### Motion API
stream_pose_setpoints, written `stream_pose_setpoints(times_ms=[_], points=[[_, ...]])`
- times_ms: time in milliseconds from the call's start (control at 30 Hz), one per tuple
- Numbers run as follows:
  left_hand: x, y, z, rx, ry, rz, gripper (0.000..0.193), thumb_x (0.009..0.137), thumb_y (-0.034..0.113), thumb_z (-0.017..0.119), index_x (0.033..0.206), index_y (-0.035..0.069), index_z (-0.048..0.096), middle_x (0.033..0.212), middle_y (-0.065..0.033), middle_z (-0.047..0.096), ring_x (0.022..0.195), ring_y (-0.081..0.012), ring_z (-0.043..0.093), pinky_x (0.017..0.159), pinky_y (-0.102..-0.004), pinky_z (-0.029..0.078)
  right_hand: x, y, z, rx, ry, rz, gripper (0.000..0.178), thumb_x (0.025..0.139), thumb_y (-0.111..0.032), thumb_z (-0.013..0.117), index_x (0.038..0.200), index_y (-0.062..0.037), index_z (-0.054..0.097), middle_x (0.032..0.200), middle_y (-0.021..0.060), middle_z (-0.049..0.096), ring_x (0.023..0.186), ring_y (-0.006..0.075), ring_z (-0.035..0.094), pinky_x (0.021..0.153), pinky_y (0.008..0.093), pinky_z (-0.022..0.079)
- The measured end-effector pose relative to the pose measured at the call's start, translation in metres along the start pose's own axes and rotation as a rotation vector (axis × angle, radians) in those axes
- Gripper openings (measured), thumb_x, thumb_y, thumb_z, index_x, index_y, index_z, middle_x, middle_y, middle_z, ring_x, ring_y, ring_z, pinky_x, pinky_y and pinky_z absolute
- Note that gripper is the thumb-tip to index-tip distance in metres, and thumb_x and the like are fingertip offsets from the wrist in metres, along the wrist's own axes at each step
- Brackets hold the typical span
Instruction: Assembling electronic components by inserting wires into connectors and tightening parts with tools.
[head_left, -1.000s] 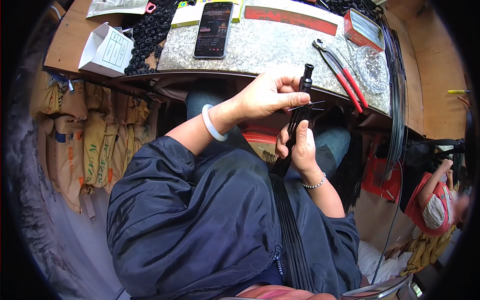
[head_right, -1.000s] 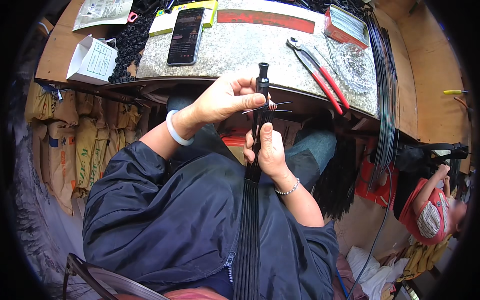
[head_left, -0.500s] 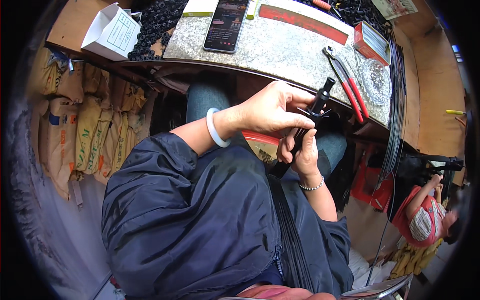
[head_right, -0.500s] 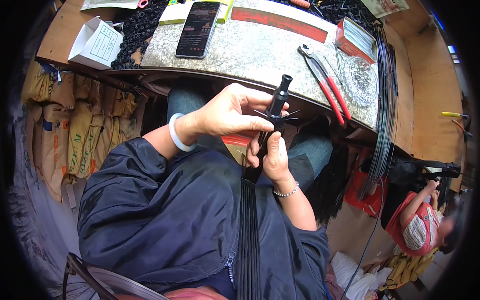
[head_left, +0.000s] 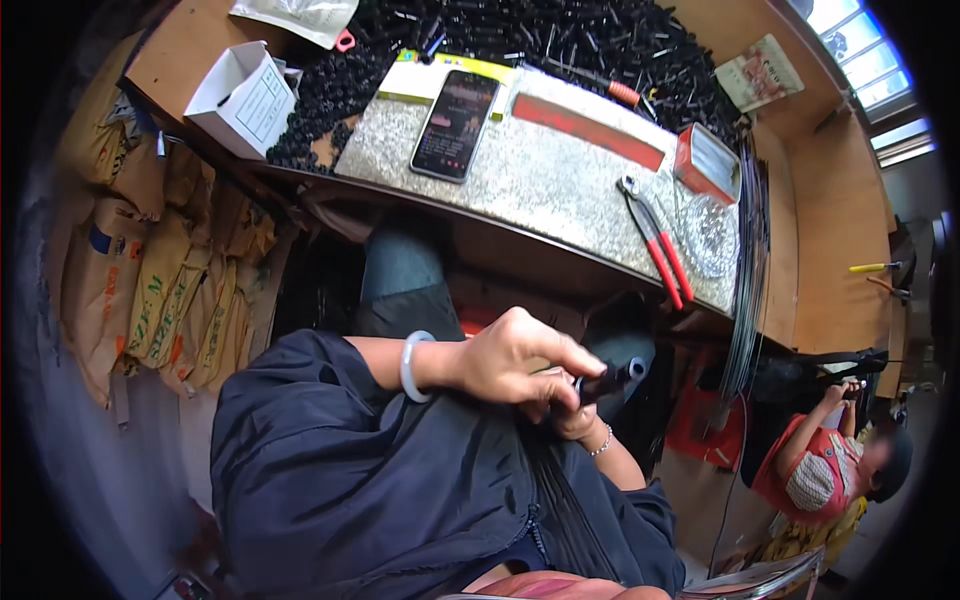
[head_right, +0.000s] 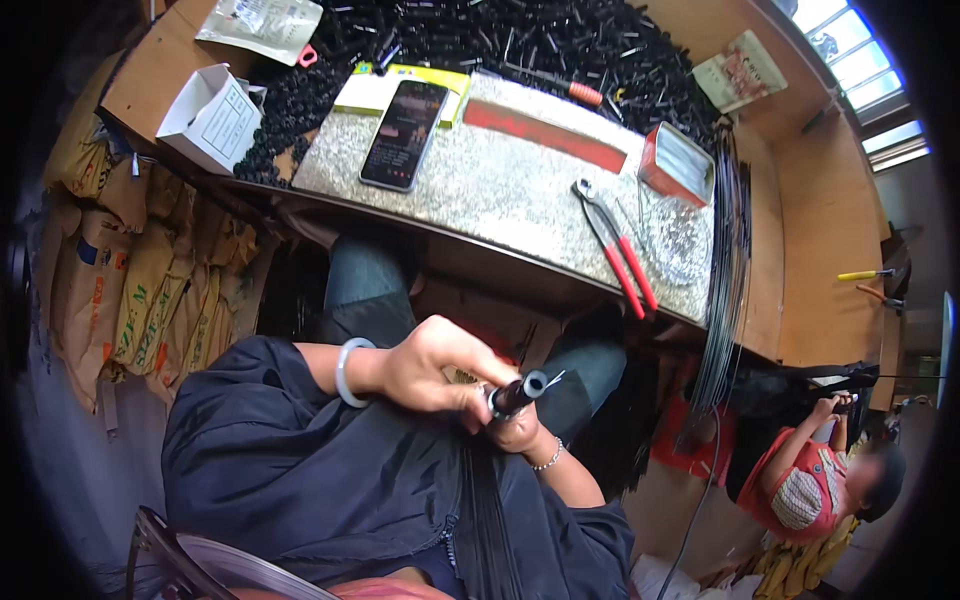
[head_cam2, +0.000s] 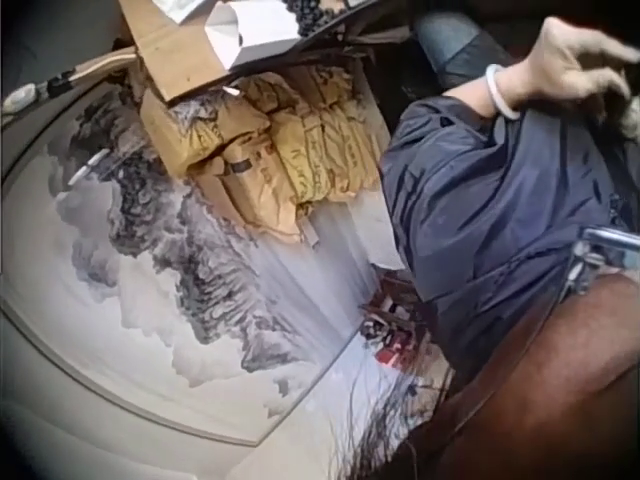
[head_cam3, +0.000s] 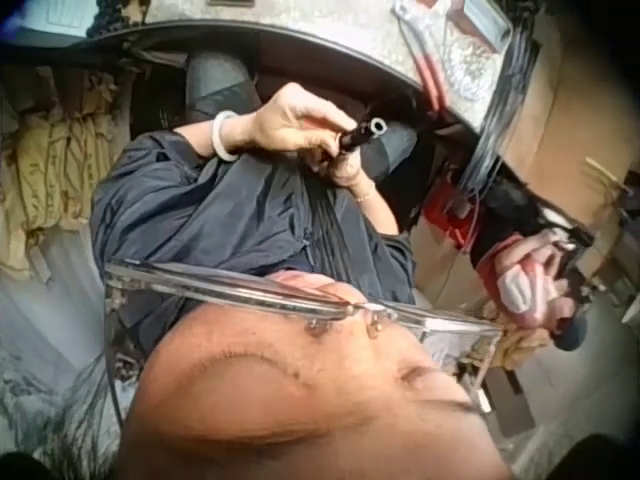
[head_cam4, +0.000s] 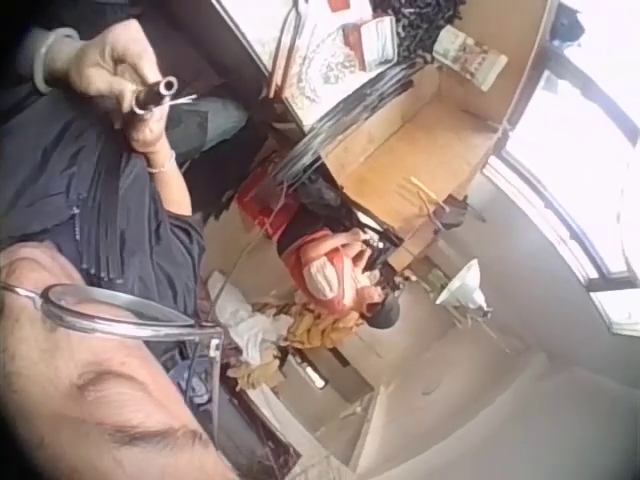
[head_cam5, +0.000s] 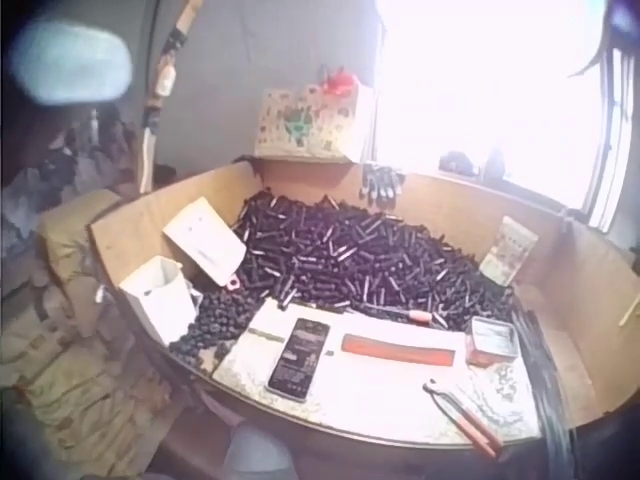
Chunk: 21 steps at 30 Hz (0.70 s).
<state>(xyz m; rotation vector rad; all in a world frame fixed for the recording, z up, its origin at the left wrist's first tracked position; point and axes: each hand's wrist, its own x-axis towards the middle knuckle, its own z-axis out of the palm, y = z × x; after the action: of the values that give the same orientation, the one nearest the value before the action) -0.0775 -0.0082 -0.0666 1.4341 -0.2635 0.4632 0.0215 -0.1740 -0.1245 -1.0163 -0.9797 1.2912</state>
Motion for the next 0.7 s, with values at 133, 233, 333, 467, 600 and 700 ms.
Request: stream_pose_setpoints(times_ms=[133, 233, 333, 467, 600, 700], points=[[0.022, -0.041, -0.011, -0.509, 0.227, -0.352, 0.034, 0.088, 0.020, 0.064, 0.115, 0.001, 0.057, 0.064, -0.0041, 0.060, 0.040, -0.0098, 0.054, 0.036, -0.0222, 0.047, 0.044, -0.010, -0.015, 0.168, 0.154, -0.097, 0.065, 0.089, -0.064, 0.039, 0.078, -0.0005, 0.051, 0.063, 0.0101, 0.056, 0.057, 0.0204, 0.059, 0.056, 0.0293, 0.049], [0.044, -0.044, -0.033, -0.654, 0.128, -0.396, 0.051, 0.086, 0.041, 0.062, 0.111, -0.003, 0.058, 0.075, -0.0068, 0.066, 0.040, -0.0101, 0.055, 0.034, -0.0180, 0.042, 0.071, -0.024, -0.026, 0.113, 0.150, -0.154, 0.067, 0.090, -0.063, 0.036, 0.079, 0.0010, 0.050, 0.063, 0.0102, 0.055, 0.059, 0.0212, 0.060, 0.056, 0.0297, 0.049], [0.063, -0.061, -0.050, -0.884, -0.035, -0.316, 0.045, 0.085, 0.032, 0.066, 0.111, -0.004, 0.058, 0.090, -0.0124, 0.066, 0.073, -0.0169, 0.066, 0.066, -0.0267, 0.054, 0.083, -0.029, -0.026, 0.152, 0.208, -0.164, 0.063, 0.090, -0.061, 0.038, 0.080, 0.0001, 0.050, 0.061, 0.0080, 0.053, 0.058, 0.0208, 0.059, 0.057, 0.0294, 0.049], [0.073, -0.065, -0.049, -0.972, -0.031, -0.286, 0.040, 0.086, 0.027, 0.065, 0.110, -0.004, 0.057, 0.096, -0.0146, 0.065, 0.084, -0.0200, 0.065, 0.075, -0.0298, 0.053, 0.083, -0.018, -0.032, 0.064, 0.217, -0.218, 0.058, 0.091, -0.059, 0.041, 0.078, -0.0030, 0.048, 0.058, 0.0127, 0.056, 0.049, 0.0200, 0.054, 0.048, 0.0286, 0.047], [0.061, -0.042, -0.029, -0.574, 0.311, -0.239, 0.060, 0.091, 0.038, 0.056, 0.130, -0.003, 0.037, 0.104, -0.0166, 0.061, 0.086, -0.0203, 0.064, 0.068, -0.0272, 0.053, 0.083, -0.019, -0.022, 0.041, 0.445, -0.262, 0.055, 0.097, -0.052, 0.031, 0.075, -0.0037, 0.047, 0.054, 0.0078, 0.052, 0.045, 0.0128, 0.048, 0.044, 0.0222, 0.040], [0.041, -0.025, -0.010, -0.285, 0.361, -0.167, 0.082, 0.088, 0.053, 0.051, 0.139, -0.005, 0.024, 0.121, -0.0171, 0.055, 0.108, -0.0238, 0.058, 0.088, -0.0309, 0.048, 0.084, -0.022, -0.018, -0.203, 0.662, -0.339, 0.058, 0.098, -0.049, 0.031, 0.072, -0.0015, 0.052, 0.055, 0.0043, 0.054, 0.048, 0.0094, 0.050, 0.047, 0.0218, 0.039]])
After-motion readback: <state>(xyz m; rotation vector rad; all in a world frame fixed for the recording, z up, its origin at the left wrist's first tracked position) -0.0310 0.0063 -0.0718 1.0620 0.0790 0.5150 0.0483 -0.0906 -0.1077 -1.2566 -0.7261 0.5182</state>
